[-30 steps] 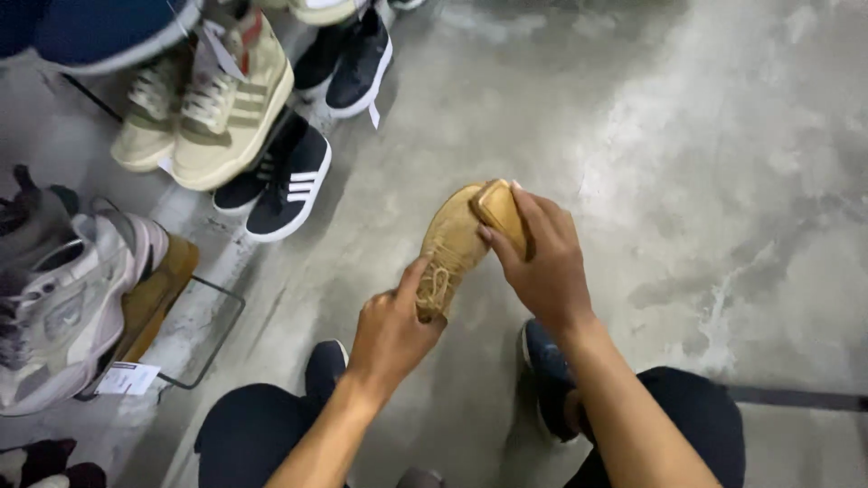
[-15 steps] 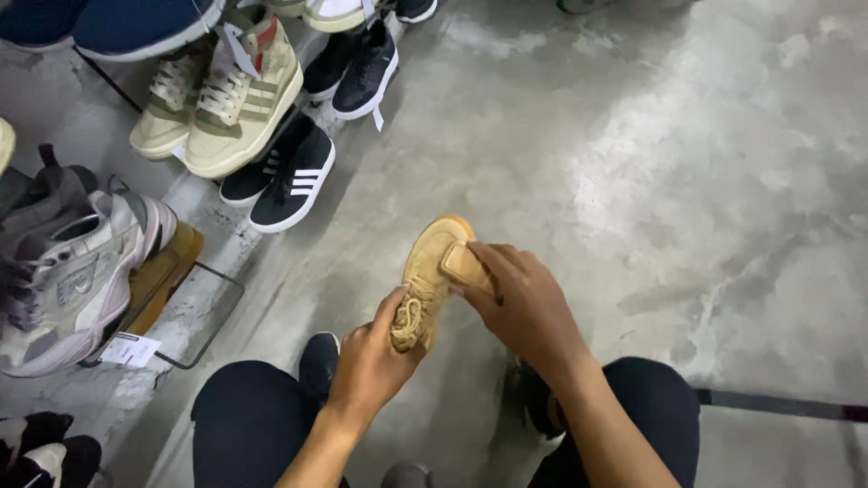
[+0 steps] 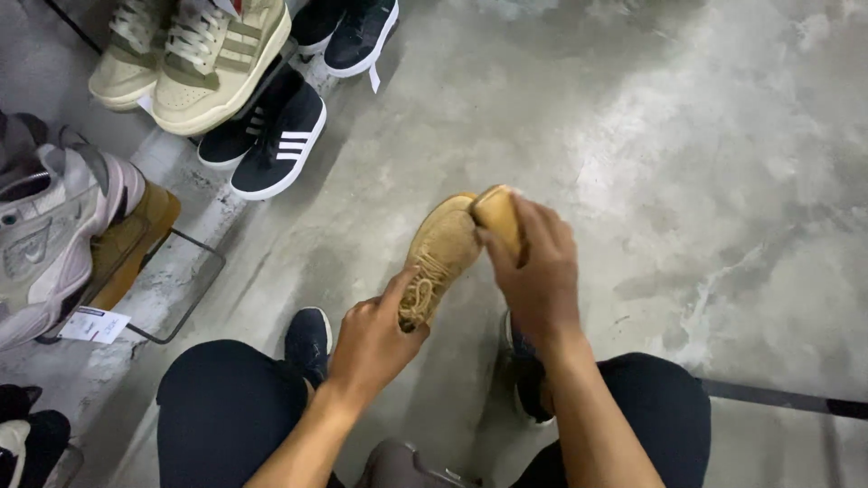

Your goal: Cleaning a tan sneaker using a handheld brush to remove dirt or stains.

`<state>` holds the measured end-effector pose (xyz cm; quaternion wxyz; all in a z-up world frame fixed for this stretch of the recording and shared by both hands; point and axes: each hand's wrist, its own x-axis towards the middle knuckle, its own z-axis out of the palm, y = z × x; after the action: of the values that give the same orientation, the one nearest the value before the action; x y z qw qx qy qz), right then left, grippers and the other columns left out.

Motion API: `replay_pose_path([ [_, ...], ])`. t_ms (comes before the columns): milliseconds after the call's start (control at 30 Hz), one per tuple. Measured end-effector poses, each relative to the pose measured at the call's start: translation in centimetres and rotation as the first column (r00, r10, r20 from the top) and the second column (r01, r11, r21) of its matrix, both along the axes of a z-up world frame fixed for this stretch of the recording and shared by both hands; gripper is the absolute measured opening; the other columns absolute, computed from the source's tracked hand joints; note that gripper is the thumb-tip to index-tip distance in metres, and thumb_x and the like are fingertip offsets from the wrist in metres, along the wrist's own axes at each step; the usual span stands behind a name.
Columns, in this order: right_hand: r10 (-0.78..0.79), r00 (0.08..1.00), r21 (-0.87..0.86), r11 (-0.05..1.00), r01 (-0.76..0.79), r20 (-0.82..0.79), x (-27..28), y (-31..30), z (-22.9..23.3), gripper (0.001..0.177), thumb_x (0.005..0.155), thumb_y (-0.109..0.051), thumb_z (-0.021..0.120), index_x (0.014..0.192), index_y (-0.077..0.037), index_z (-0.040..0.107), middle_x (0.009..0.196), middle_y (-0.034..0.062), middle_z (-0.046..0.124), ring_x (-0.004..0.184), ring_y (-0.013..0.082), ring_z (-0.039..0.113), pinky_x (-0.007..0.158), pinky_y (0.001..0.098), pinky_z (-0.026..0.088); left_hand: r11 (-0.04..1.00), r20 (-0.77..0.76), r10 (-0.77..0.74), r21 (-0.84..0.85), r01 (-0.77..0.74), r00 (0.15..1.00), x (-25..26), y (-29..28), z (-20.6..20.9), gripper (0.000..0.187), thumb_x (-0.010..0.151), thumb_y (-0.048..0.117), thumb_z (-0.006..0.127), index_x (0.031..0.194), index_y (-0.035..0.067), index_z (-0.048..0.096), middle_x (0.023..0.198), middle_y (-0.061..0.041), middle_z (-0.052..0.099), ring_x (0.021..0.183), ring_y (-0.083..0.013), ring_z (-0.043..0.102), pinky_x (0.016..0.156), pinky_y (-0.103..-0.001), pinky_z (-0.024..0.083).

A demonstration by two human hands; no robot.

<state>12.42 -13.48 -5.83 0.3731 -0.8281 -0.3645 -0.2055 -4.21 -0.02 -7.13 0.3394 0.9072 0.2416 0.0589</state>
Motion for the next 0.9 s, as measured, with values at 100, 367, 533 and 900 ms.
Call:
replay_pose_path([
  [100,-0.012,0.997,0.044,0.999,0.016,-0.073,0.2,-0.1,-0.6,0.056,0.086,-0.024,0.089,0.131,0.001,0.066,0.112,0.0234,0.065,0.098,0.0436,0.067,0.082,0.0487,0.057,1.0,-0.013,-0.028,0.013,0.028,1.0,0.4,0.0,-1.1,0.07,0.08,0.019,0.074,0.146,0.016,0.05,0.089,-0.028,0.074,0.085,-0.0449,0.076,0.074,-0.055,0.062],
  [367,0.039,0.995,0.049,0.998,-0.035,-0.093,0.1,0.2,-2.3,0.054,0.084,-0.024,0.088,0.129,-0.003,0.068,0.112,0.0184,0.068,0.095,0.0381,0.069,0.085,0.0471,0.056,0.999,0.006,-0.023,-0.043,0.023,1.0,0.6,0.0,0.4,0.065,0.08,0.014,0.073,0.142,0.013,0.054,0.09,-0.029,0.074,0.085,-0.0454,0.075,0.076,-0.056,0.061],
  [533,0.067,0.952,0.182,0.983,-0.011,-0.3,-0.1,0.1,-0.7,0.055,0.095,-0.019,0.081,0.138,0.006,0.057,0.112,0.0269,0.065,0.101,0.0499,0.067,0.086,0.057,0.055,0.964,0.007,0.055,-0.26,-0.051,0.998,1.0,0.3,2.1,0.065,0.077,0.027,0.077,0.138,0.016,0.058,0.097,-0.028,0.075,0.093,-0.047,0.074,0.078,-0.057,0.06],
  [900,0.116,0.955,0.288,0.957,-0.033,-0.275,0.6,0.8,-1.9,0.056,0.098,-0.02,0.079,0.142,0.003,0.053,0.122,0.0247,0.065,0.105,0.0448,0.069,0.082,0.049,0.059,0.904,-0.01,0.145,-0.404,-0.136,0.989,0.5,0.1,4.0,0.072,0.076,0.023,0.078,0.143,0.016,0.053,0.107,-0.033,0.072,0.102,-0.0532,0.069,0.088,-0.062,0.058],
])
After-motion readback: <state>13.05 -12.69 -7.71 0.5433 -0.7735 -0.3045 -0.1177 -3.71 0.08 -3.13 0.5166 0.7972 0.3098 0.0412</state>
